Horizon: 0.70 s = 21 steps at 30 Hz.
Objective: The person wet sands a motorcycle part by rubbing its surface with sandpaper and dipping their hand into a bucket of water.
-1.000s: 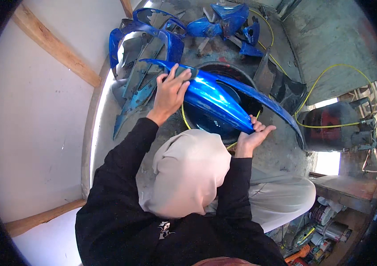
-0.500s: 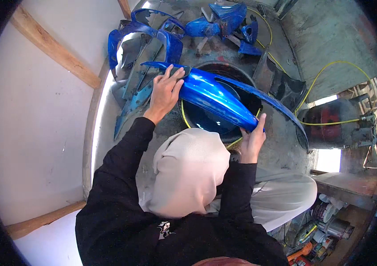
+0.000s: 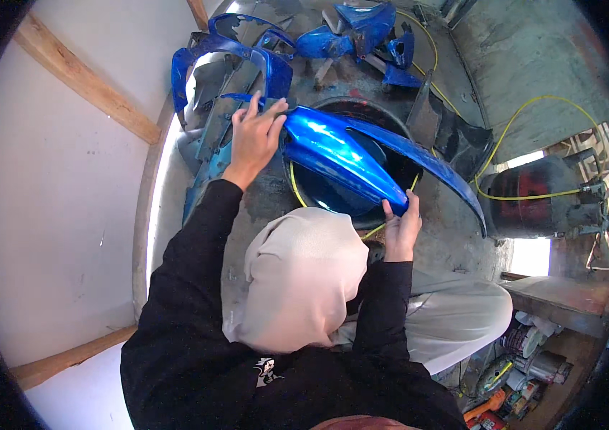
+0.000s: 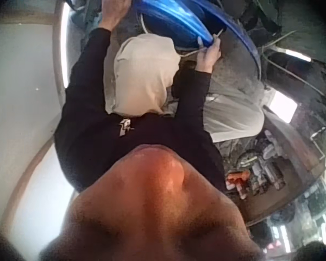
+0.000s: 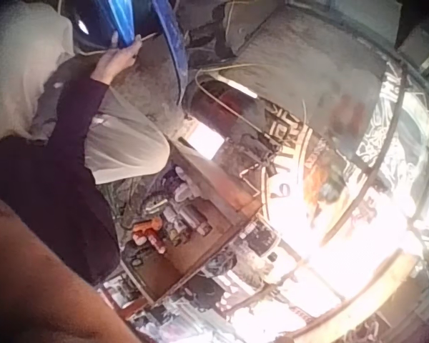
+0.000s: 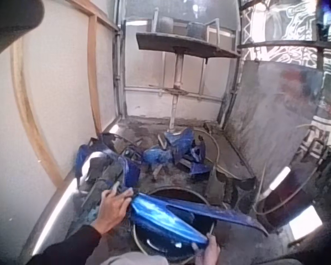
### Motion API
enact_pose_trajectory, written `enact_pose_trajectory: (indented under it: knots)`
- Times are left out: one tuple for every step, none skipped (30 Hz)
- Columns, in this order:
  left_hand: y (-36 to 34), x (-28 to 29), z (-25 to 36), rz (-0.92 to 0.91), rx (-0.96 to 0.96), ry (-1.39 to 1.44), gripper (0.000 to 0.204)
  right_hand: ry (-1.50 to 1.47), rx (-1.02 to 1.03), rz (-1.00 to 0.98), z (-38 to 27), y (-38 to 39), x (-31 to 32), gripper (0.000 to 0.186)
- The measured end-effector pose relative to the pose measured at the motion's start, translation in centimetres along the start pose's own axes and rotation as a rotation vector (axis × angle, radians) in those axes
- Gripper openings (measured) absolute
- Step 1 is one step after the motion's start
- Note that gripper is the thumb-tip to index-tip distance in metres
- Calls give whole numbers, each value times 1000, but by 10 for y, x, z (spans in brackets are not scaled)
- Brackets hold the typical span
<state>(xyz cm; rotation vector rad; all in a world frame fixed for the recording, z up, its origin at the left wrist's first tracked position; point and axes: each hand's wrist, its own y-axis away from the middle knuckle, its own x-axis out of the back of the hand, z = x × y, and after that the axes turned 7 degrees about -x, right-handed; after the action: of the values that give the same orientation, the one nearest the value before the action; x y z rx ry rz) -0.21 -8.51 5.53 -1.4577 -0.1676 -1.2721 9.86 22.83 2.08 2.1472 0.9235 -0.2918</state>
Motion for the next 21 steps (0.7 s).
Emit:
enact_pose_trajectory:
  knots:
    - [-2,0,0,-21,-39,-25,32,-3,10,-17,0,1,0,27]
    - [-3,0,-1,-46,-112,-64,33,-3,29,-54,-1,1,-1,26]
    - [-3,-1,-1,-39,-312,-9,33,-8,27,-39,-1,2,-1,26]
    - [-4,-1,-1,-125,-284,182,33,-2,17,-35,-2,2,-1,26]
    - [-4,-1,-1,-108,-265,64,32,5,-5,7,-2,2,-1,26]
    - [-5,-1,-1,-17,-334,-67,31,2,-2,-28,-2,2,-2,26]
    - [-5,-1,-2,-64,-85,-129,31,6,15,-21,-2,1,-2,26]
    - [-5,-1,-2,36,125,-159,30,20,21,0,-3,1,-2,25]
    - [-5,-1,-2,18,120,-125,30,12,21,-9,-3,2,-1,25]
    - [-5,-1,-3,-58,-144,-230,30,35,16,-7,-4,1,-1,24]
    - [-6,-1,-3,-66,-197,-23,30,57,41,-32,-4,1,-1,24]
    - [-6,-1,-4,-98,-311,149,30,56,7,10,-4,1,-1,24]
    - [-5,-1,-4,3,-456,-17,30,60,17,3,-4,1,0,25]
    - [-5,-1,-5,-24,-229,-153,29,70,14,6,-4,1,0,25]
    - [-5,0,-6,-22,-94,-220,28,59,28,-18,-5,0,-1,25]
    - [-5,0,-6,78,77,-266,27,76,40,-6,-5,0,0,27]
    - [-5,0,-7,-6,-121,-218,26,91,77,-17,-6,-2,-2,29]
    - [-4,1,-8,-14,-342,-185,26,81,70,-20,-6,-3,-4,29]
    - [-4,1,-8,-25,-378,64,25,76,53,-11,-5,-3,-3,29]
    - [-4,2,-8,-38,-299,106,25,86,17,47,-5,-3,-3,30]
    - [-4,3,-10,-10,-149,-26,24,80,21,36,-5,-2,-2,31]
